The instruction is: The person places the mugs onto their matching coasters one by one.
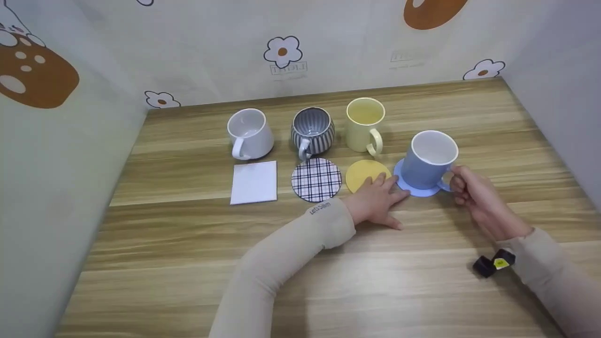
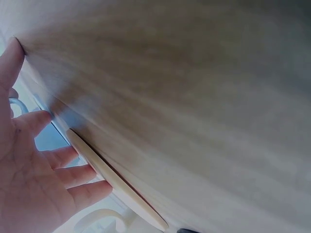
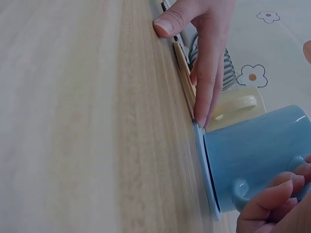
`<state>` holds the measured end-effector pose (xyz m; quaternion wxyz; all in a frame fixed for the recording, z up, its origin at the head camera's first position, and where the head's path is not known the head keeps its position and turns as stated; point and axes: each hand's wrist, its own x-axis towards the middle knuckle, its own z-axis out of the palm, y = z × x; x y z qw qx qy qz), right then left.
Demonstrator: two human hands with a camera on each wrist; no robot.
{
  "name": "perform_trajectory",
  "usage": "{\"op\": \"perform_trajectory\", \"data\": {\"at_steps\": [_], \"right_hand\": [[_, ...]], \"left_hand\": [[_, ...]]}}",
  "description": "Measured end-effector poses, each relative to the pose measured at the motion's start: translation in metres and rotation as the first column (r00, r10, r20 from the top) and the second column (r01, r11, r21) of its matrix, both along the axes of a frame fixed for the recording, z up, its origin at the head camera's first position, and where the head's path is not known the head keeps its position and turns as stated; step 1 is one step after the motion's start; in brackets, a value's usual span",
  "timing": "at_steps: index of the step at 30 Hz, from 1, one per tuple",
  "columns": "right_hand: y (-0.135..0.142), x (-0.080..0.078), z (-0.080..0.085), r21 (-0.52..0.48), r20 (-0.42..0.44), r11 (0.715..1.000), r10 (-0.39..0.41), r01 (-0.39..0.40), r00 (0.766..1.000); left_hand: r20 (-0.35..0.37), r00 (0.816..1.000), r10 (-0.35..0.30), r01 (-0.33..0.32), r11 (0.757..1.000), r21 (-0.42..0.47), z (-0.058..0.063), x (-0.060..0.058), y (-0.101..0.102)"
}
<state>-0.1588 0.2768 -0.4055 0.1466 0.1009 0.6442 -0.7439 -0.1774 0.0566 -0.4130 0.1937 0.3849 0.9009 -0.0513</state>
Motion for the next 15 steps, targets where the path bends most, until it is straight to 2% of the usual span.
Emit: {"op": "perform_trajectory", "data": {"at_steps": [15], "right_hand": [[0.0006, 0.0018, -0.0017, 0.013, 0.019, 1.0, 0.021, -0.021, 1.0]], "left_hand": [[0.001, 1.0, 0.003, -0.003, 1.0, -0.003, -0.0016, 0.0001, 0.0003]]}}
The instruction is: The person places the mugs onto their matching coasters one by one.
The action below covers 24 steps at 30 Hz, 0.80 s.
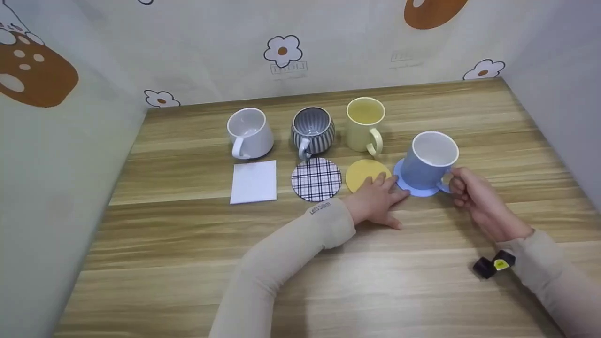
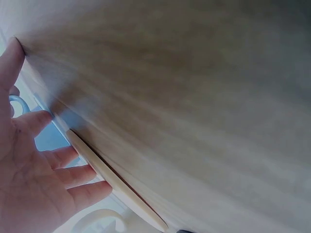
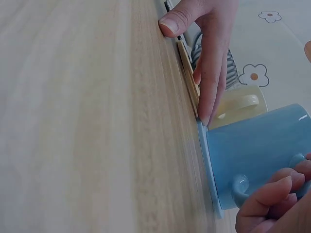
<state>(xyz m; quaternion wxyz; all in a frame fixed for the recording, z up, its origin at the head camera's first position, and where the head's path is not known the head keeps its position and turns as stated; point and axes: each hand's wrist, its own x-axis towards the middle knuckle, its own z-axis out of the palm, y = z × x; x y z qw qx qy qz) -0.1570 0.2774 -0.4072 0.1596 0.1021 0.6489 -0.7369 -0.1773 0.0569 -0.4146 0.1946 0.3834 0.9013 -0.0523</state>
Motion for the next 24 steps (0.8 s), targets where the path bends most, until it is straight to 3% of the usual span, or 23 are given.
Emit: {"op": "perform_trajectory", "data": {"at_steps": [6, 12, 16, 19, 24], "right_hand": [[0.002, 0.0, 0.0, 0.041, -0.019, 0.999, 0.033, -0.032, 0.999], [0.008, -0.001, 0.003, 0.162, -0.017, 0.979, 0.128, -0.124, 0.992], [0.013, 0.0, 0.008, 0.28, -0.022, 0.942, 0.198, -0.184, 0.98], [0.016, 0.0, 0.014, 0.39, -0.033, 0.896, 0.245, -0.213, 0.969], [0.02, -0.002, 0.024, 0.528, -0.039, 0.827, 0.25, -0.193, 0.967]], "left_hand": [[0.009, 1.0, -0.002, 0.002, 1.0, 0.009, 0.001, 0.0, -0.001], [0.018, 1.0, 0.005, -0.005, 1.0, 0.014, 0.0, 0.0, 0.0], [0.025, 1.0, 0.009, -0.01, 1.0, 0.02, -0.001, -0.001, -0.001], [0.023, 1.0, 0.012, -0.012, 1.0, 0.016, -0.001, -0.001, -0.001], [-0.002, 1.0, 0.0, 0.0, 1.0, -0.007, -0.001, 0.0, 0.0]]}}
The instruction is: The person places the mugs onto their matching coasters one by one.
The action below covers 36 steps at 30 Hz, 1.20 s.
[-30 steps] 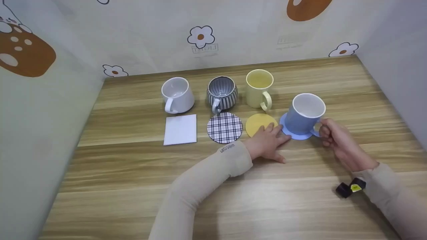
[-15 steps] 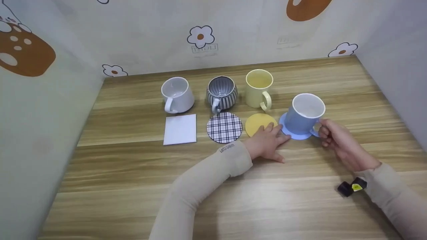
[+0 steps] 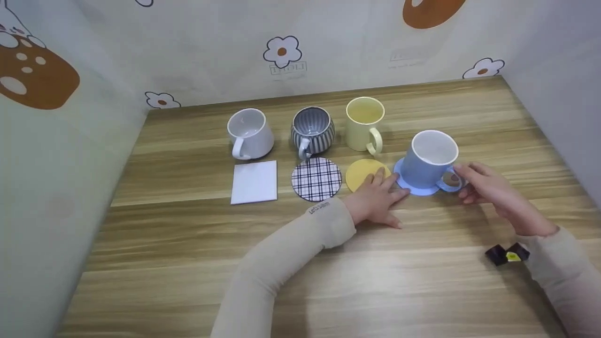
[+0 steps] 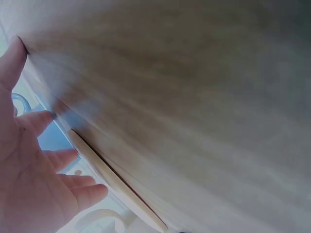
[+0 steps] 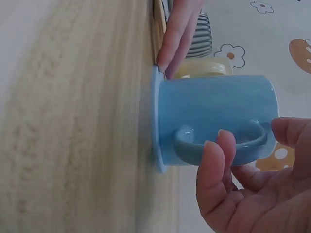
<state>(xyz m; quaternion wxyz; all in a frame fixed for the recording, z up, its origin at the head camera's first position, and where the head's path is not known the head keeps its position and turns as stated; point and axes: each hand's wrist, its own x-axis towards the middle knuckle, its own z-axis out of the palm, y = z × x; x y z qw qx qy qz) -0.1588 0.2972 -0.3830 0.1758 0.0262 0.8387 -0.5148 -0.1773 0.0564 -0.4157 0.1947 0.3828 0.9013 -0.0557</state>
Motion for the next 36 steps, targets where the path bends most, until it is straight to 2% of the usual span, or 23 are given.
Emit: {"op": "perform_trajectory", "data": {"at_steps": [4, 7, 11, 19, 25, 36], "right_hand": [[0.002, -0.002, 0.011, 0.024, -0.099, 0.999, -0.027, 0.029, 0.995], [0.002, -0.003, 0.018, -0.018, -0.179, 0.998, -0.054, 0.052, 0.982], [-0.005, -0.004, 0.029, -0.059, -0.225, 0.995, -0.091, 0.08, 0.97], [-0.026, -0.01, 0.046, -0.066, -0.25, 0.997, -0.064, 0.049, 0.966], [-0.04, -0.016, 0.052, -0.106, -0.259, 0.994, -0.061, 0.034, 0.964], [-0.067, -0.024, 0.059, -0.075, -0.224, 0.997, -0.01, -0.007, 0.975]], "left_hand": [[-0.036, 0.999, -0.017, 0.017, 1.0, -0.011, 0.0, 0.002, -0.001], [-0.06, 0.998, -0.028, 0.028, 1.0, -0.013, 0.001, 0.003, -0.005], [-0.078, 0.996, -0.031, 0.031, 1.0, -0.003, 0.003, 0.003, -0.013], [-0.06, 0.998, 0.003, -0.001, 0.999, 0.034, 0.008, 0.001, -0.032], [-0.042, 0.999, 0.026, -0.024, 0.998, 0.05, 0.01, 0.001, -0.046], [-0.033, 0.997, 0.064, -0.062, 0.996, 0.058, 0.014, 0.001, -0.067]]}}
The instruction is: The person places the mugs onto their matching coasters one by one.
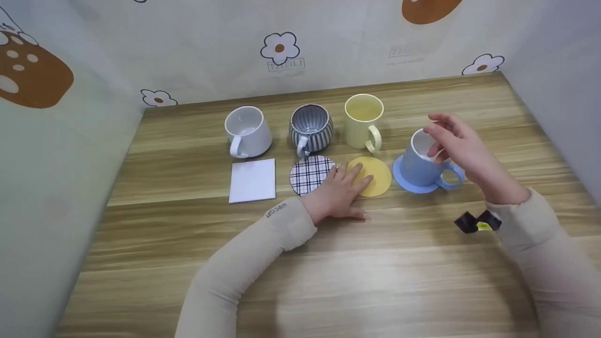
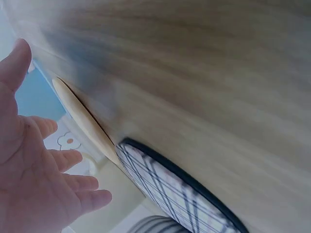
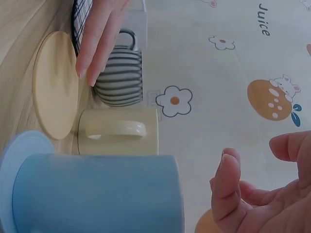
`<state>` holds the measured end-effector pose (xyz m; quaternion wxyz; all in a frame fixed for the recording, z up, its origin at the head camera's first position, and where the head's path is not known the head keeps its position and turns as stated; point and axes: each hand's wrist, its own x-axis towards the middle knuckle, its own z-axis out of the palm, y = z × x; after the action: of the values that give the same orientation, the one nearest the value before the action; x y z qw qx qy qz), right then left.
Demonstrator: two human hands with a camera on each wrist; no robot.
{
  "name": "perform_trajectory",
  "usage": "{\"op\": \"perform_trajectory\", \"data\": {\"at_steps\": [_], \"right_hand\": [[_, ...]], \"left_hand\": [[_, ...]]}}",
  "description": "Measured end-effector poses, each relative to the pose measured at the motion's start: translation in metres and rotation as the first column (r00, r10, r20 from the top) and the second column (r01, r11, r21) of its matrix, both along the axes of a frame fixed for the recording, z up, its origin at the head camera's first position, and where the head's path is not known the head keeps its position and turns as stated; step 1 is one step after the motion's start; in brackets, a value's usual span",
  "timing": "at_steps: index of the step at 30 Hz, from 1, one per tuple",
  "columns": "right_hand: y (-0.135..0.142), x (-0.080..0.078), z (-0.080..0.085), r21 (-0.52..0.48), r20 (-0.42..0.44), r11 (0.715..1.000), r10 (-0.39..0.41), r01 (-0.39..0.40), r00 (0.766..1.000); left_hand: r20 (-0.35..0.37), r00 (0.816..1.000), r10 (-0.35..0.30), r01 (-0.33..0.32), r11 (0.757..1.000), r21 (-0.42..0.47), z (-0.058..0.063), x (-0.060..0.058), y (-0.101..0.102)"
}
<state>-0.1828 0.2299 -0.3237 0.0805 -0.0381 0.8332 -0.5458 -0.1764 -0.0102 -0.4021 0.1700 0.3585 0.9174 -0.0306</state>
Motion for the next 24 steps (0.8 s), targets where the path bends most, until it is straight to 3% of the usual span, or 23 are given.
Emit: {"op": "perform_trajectory", "data": {"at_steps": [7, 18, 24], "right_hand": [[-0.018, -0.005, -0.002, 0.0, 0.027, 0.999, 0.038, -0.038, 0.999], [-0.045, -0.012, -0.014, -0.096, 0.052, 0.993, 0.07, -0.065, 0.996], [-0.056, -0.015, -0.022, -0.087, 0.072, 0.992, 0.095, -0.089, 0.993]], "left_hand": [[0.004, 1.0, 0.013, -0.013, 1.0, 0.013, 0.0, 0.001, -0.01], [0.04, 0.998, 0.039, -0.039, 0.999, -0.011, 0.0, 0.002, -0.023], [0.066, 0.997, 0.045, -0.045, 0.999, 0.006, -0.001, 0.002, -0.027]]}}
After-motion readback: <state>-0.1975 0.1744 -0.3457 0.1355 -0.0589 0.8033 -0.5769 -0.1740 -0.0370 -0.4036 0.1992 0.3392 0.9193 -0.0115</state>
